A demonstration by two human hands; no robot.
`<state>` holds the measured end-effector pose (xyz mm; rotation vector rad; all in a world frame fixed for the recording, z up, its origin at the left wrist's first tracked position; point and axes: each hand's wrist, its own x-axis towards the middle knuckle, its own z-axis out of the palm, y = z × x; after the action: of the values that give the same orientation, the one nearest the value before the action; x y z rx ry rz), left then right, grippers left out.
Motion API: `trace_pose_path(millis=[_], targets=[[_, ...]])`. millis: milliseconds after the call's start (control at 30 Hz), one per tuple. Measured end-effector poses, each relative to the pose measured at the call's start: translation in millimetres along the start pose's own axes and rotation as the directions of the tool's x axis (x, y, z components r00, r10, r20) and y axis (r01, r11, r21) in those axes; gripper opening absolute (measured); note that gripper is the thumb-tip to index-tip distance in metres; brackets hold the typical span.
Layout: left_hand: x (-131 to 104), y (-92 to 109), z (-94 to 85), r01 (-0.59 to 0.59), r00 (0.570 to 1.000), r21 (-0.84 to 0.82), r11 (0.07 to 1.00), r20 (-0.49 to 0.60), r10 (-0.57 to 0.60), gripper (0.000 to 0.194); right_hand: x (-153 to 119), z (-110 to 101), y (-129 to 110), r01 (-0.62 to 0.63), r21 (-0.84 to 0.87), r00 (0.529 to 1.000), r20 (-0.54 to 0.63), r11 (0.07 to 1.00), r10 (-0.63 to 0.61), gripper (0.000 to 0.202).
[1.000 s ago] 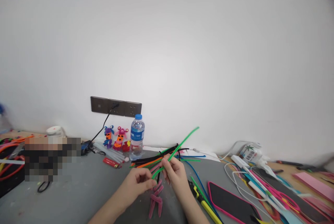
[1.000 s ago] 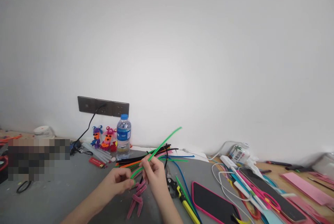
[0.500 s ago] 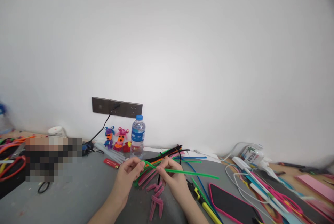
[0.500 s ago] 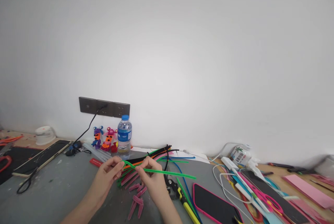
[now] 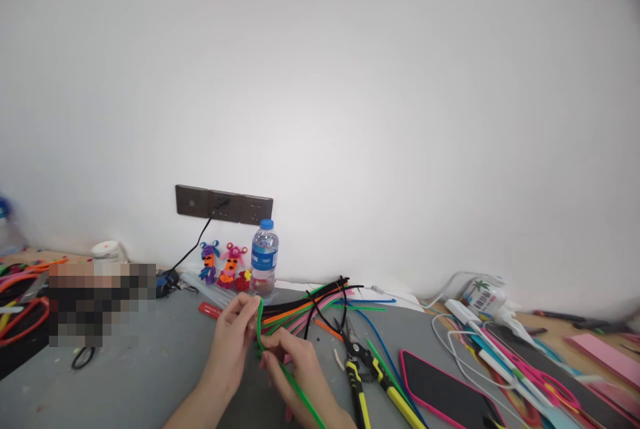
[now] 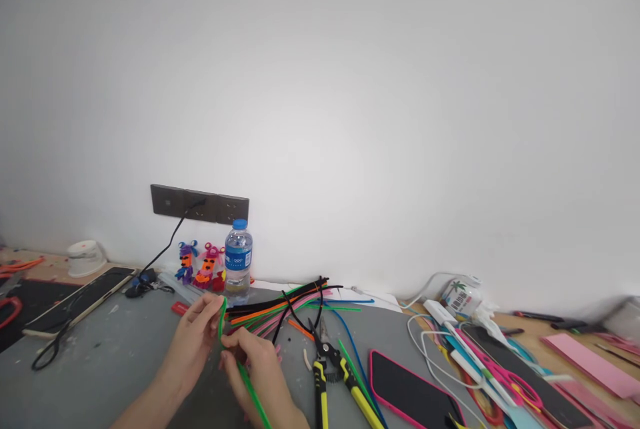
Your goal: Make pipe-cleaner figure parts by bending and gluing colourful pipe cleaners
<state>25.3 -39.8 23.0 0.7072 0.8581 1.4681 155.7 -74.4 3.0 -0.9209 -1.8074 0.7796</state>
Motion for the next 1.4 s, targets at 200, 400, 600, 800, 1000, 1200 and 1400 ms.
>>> trace_pose_path(millis=[200, 400, 600, 800, 1000, 1200, 1400], targets=[[10, -2, -3.9, 0.102, 0.987, -0.028, 0.994, 0.128, -0.097, 0.036, 8, -11, 8, -0.114, 0.299, 0.977, -0.140, 0.947, 0.161, 0.029], [10, 4, -3.5, 0.072, 0.984, 0.129, 0.989, 0.152, -0.092, 0.044, 18, -41, 21, -0.102, 0.428, 0.880, -0.382, 0.898, 0.282, 0.052], [2, 1, 1.3, -0.018, 0.951, 0.376, 0.926, 0.291, -0.100, 0.044, 22, -55, 23, 0.022, 0.576, 0.847, -0.446, 0.817, 0.291, 0.062], [-3, -6, 1.3, 0.018, 0.875, 0.459, 0.888, 0.423, -0.236, 0.039, 22, -58, 17, -0.005, 0.588, 0.915, -0.324, 0.809, 0.241, 0.069], [-17, -8, 4.6, 0.151, 0.673, 0.598, 0.787, 0.520, -0.525, 0.030, 19, -54, 11, -0.086, 0.525, 0.970, -0.150, 0.846, 0.192, 0.070], [-21, -6, 6.3, 0.112, 0.665, 0.657, 0.745, 0.508, -0.548, 0.027, 18, -50, 12, -0.086, 0.450, 0.974, -0.148, 0.889, 0.169, 0.070], [-15, -10, 3.6, 0.080, 0.724, 0.636, 0.767, 0.492, -0.484, 0.033, 19, -53, 15, -0.046, 0.447, 0.964, -0.216, 0.894, 0.158, 0.067]])
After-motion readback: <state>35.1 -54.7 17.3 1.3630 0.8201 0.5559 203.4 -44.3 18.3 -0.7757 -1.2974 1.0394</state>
